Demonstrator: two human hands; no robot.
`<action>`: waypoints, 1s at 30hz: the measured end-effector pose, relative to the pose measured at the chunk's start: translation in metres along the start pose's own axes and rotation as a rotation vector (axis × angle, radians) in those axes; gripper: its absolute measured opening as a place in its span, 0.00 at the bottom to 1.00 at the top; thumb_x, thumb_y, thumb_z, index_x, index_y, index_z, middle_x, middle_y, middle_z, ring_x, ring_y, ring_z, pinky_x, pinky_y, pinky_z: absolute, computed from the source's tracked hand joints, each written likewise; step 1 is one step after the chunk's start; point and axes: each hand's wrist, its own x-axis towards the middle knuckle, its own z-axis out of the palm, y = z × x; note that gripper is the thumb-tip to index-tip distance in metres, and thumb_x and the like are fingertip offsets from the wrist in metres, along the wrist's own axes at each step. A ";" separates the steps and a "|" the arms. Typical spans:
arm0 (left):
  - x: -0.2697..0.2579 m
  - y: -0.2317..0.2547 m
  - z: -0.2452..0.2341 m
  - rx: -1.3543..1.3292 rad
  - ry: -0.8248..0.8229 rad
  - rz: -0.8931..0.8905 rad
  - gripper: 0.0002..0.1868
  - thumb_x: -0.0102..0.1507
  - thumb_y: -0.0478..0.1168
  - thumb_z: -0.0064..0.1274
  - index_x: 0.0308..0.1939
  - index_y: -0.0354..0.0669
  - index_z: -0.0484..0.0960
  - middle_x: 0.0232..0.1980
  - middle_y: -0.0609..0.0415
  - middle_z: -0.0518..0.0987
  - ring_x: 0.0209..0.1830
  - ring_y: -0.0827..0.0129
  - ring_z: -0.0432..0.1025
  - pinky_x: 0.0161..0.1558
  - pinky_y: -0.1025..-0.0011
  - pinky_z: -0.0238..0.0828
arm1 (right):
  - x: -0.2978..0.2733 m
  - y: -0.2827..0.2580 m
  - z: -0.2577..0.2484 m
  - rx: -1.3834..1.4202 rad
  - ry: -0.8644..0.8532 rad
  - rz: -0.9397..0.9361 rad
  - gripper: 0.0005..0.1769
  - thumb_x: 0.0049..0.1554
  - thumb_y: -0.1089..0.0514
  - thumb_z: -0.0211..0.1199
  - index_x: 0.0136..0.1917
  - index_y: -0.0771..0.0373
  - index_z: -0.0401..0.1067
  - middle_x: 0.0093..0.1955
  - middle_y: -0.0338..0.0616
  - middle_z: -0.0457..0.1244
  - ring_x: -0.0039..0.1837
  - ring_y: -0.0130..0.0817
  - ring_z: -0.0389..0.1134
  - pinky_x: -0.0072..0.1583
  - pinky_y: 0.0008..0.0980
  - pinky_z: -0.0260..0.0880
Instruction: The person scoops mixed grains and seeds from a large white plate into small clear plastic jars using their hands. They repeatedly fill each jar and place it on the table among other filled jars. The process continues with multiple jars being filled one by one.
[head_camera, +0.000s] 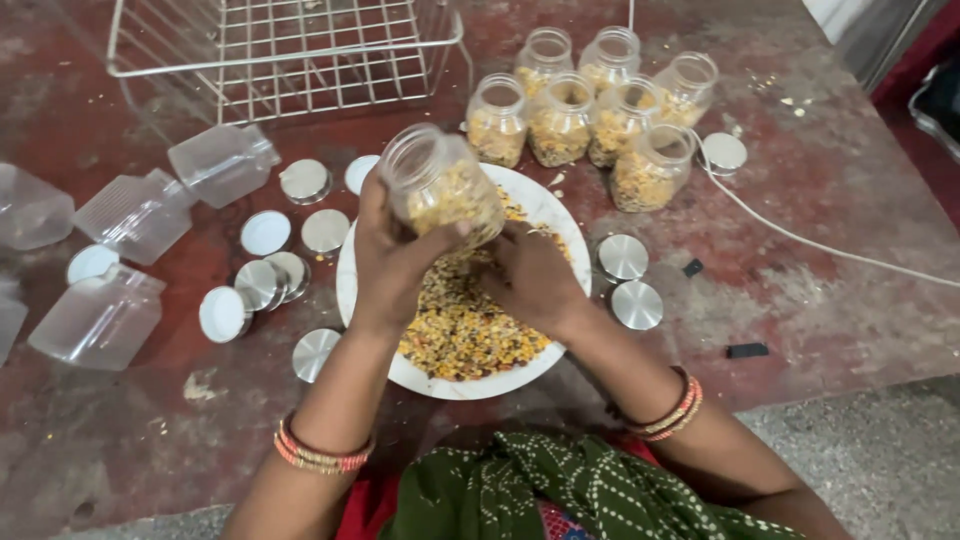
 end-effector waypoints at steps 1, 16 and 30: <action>0.009 -0.003 0.010 0.017 -0.035 -0.011 0.41 0.56 0.28 0.64 0.71 0.38 0.63 0.66 0.48 0.74 0.66 0.60 0.74 0.68 0.62 0.75 | -0.001 0.001 0.004 0.008 -0.015 0.002 0.21 0.57 0.51 0.63 0.59 0.65 0.74 0.56 0.60 0.67 0.53 0.59 0.68 0.55 0.56 0.66; 0.105 -0.114 0.129 0.979 -0.120 -0.219 0.50 0.40 0.40 0.72 0.63 0.44 0.64 0.57 0.42 0.79 0.59 0.48 0.75 0.58 0.59 0.72 | -0.019 0.034 0.024 0.005 0.011 -0.116 0.37 0.59 0.53 0.61 0.78 0.61 0.57 0.76 0.61 0.55 0.77 0.58 0.54 0.76 0.50 0.50; 0.046 -0.036 -0.015 1.077 0.097 0.214 0.37 0.51 0.47 0.71 0.62 0.47 0.74 0.65 0.48 0.72 0.65 0.51 0.70 0.62 0.57 0.70 | -0.009 -0.002 0.013 0.063 -0.152 0.009 0.34 0.60 0.48 0.62 0.75 0.62 0.59 0.76 0.62 0.53 0.75 0.62 0.55 0.73 0.53 0.55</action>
